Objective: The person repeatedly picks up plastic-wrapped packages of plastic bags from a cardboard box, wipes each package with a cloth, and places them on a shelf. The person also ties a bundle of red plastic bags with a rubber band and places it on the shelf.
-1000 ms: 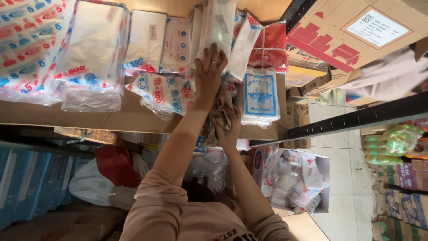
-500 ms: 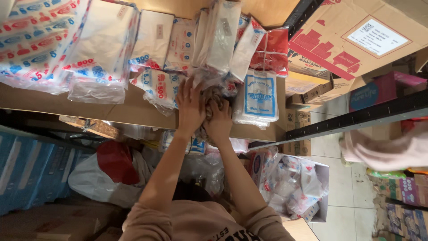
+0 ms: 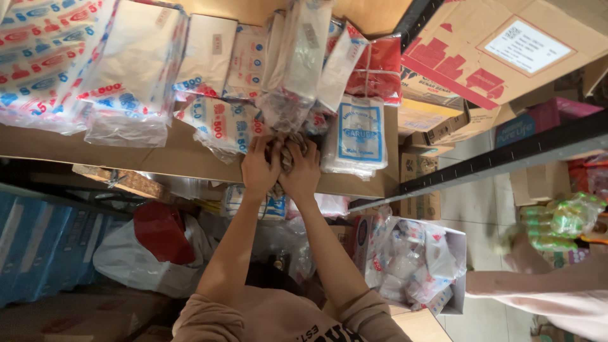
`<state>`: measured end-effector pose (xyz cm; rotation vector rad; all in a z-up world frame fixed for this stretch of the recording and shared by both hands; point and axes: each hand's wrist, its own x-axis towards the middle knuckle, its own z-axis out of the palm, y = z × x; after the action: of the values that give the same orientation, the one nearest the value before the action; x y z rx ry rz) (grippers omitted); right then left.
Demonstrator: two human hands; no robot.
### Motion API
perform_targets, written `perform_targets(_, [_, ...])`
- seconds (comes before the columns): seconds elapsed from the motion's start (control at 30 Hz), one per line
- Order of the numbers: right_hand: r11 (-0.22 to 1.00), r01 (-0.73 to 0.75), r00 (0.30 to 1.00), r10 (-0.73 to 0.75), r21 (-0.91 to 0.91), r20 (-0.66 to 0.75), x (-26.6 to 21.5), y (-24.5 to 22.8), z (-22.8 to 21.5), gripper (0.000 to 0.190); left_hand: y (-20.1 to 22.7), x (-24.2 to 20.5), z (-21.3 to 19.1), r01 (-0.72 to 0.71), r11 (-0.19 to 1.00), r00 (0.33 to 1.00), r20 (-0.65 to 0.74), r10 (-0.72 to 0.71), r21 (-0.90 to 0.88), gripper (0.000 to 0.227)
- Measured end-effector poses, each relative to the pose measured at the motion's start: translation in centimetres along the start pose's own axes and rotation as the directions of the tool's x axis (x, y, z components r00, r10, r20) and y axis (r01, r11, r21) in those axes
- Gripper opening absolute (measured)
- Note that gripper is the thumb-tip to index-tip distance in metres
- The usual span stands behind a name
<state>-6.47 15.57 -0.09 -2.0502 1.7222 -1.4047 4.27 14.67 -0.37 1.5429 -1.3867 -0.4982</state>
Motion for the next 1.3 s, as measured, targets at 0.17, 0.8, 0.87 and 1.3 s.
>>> perform_targets(0.17, [0.987, 0.005, 0.996, -0.019, 0.163, 0.083, -0.1, 1.0, -0.9, 0.063, 0.3, -0.2, -0.5, -0.280, 0.958, 0.960, 0.006, 0.280, 0.063, 0.050])
perform_targets(0.8, [0.976, -0.039, 0.998, 0.027, 0.214, 0.061, -0.4, 1.2, -1.2, 0.059, 0.3, -0.2, -0.2, -0.225, 0.974, 0.974, 0.041, 0.223, 0.040, 0.044])
perform_targets(0.87, [0.978, -0.025, 0.998, 0.014, 0.205, 0.055, -0.5, 1.2, -1.0, 0.059, 0.1, -0.2, -0.2, -0.216, 0.975, 0.976, 0.046, 0.214, 0.050, 0.044])
perform_targets(1.3, [0.986, -0.004, 1.000, 0.001, 0.165, 0.019, -0.5, 1.0, -0.6, 0.059, -0.9, 0.1, 0.0, -0.220, 0.975, 0.975, 0.020, 0.219, 0.036, 0.033])
